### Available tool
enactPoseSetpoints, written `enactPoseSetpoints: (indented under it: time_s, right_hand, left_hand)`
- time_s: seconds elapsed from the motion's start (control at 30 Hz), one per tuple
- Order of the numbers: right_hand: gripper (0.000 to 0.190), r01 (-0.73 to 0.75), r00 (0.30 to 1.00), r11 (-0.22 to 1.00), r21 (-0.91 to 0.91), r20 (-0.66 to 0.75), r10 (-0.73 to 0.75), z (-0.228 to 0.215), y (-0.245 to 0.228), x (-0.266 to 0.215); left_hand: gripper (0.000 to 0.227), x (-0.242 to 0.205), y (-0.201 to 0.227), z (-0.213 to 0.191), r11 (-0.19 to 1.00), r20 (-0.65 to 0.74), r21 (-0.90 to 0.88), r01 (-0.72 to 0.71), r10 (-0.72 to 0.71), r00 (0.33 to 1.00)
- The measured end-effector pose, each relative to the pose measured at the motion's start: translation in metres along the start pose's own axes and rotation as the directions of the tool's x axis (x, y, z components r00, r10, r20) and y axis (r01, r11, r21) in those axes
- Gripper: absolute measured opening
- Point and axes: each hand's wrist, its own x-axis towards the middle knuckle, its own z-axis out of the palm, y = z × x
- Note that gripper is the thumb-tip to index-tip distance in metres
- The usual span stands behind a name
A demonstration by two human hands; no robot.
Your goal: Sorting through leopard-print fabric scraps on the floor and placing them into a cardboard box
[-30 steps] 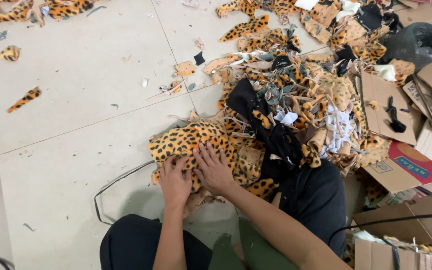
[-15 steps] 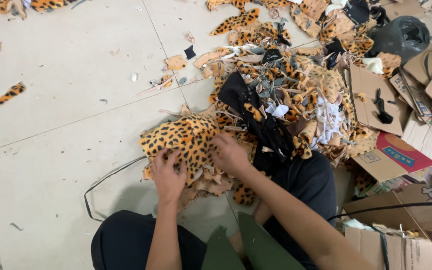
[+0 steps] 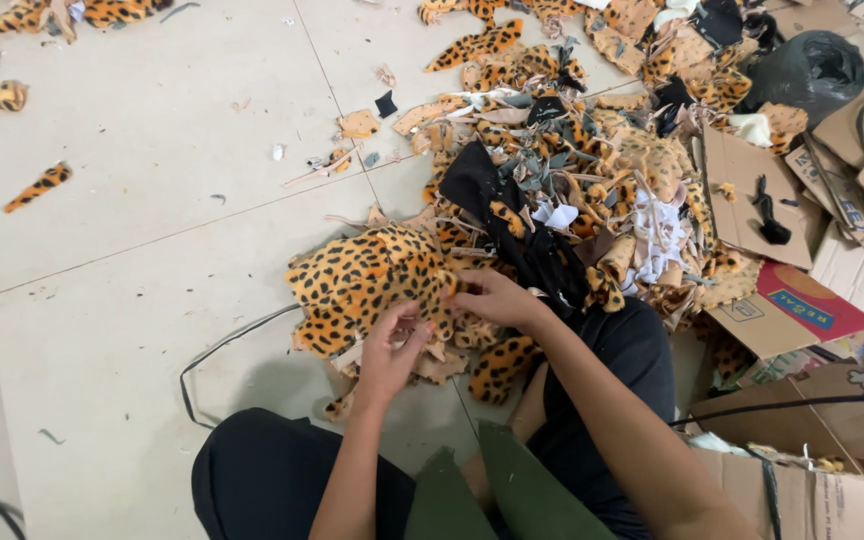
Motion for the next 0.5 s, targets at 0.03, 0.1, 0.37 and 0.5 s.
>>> enactPoseSetpoints:
  time_s: [0.03,0.1,0.37,0.5]
  right_hand:
    - [0.039,0.001,1.000,1.000,0.003,0.005,-0.001,0.006,-0.012,-0.008]
    - [0.031,0.057,0.986,0.992,0.116,0.151,-0.074,0.016,-0.038,-0.020]
    - [0.023,0.365,0.880,0.920,-0.144,0.377,-0.290,0.069,-0.015,0.005]
    - [0.022,0.412,0.859,0.891,-0.192,0.408,-0.309,0.087,-0.031,-0.013]
  left_hand:
    - [0.041,-0.003,0.011,0.000,1.000,-0.002,0.005,0.002,-0.002,1.000]
    - [0.055,-0.005,0.033,0.000,0.966,0.085,-0.212,0.144,-0.129,0.988]
    - [0.046,-0.019,-0.005,-0.041,0.960,-0.178,-0.030,0.277,-0.278,0.944]
    - [0.027,-0.025,0.025,-0.055,0.937,-0.215,-0.207,0.280,-0.323,0.922]
